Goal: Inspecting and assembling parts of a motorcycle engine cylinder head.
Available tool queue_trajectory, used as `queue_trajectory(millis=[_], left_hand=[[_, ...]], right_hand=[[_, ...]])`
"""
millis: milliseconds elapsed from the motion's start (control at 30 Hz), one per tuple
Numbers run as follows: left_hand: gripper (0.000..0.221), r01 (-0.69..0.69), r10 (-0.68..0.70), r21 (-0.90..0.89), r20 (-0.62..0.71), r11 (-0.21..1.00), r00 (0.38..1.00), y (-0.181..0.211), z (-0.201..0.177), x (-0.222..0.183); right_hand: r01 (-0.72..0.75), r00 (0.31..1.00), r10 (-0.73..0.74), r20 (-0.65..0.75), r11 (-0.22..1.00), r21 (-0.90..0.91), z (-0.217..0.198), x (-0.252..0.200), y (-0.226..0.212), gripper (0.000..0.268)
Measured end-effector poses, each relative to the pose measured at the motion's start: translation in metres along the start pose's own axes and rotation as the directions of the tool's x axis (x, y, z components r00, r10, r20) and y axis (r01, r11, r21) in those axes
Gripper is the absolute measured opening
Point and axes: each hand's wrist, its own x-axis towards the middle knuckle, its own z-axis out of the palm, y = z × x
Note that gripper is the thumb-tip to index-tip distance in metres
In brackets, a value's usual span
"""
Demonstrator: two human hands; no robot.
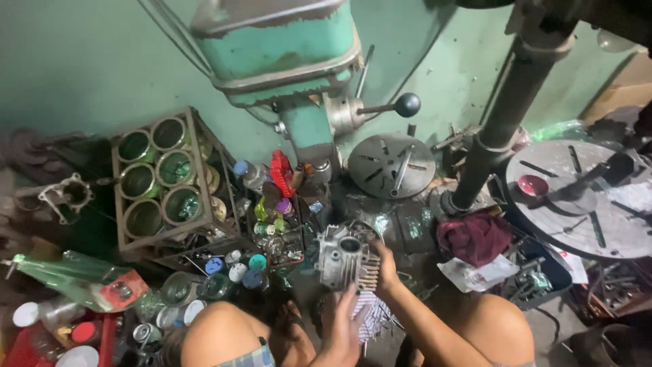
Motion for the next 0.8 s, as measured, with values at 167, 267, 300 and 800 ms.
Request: queue_trajectory(millis=[167, 267, 300, 800], left_hand=[[0.029, 0.167, -0.222, 0.635, 0.006, 0.754, 0.975, 0.076, -0.013, -0.019], [0.024, -0.819, 0.516, 0.54, 0.766, -0.192, 0.384, 0.192, 0.086, -0.033], [0.024, -0.816, 0.517, 0.546, 0.763, -0.19, 0.389, 0.219, 0.113, -0.026], [0.023, -0.611, 0.724, 0.673, 0.653, -0.418, 0.223, 0.253, 0.135, 0.114]], right_hand=[[-0.307, 0.95, 0.312, 0.0, 0.933, 0.186, -0.015, 0.026, 0.033, 0.038], [-0.322, 0.944, 0.33, -0.019, 0.93, 0.175, -0.01, 0.038, 0.034, 0.041], [-0.328, 0.942, 0.336, -0.019, 0.929, 0.173, -0.009, 0.037, 0.037, 0.041], [-0.349, 0.893, 0.385, -0.234, 0.919, 0.181, -0.014, 0.086, 0.031, 0.068]])
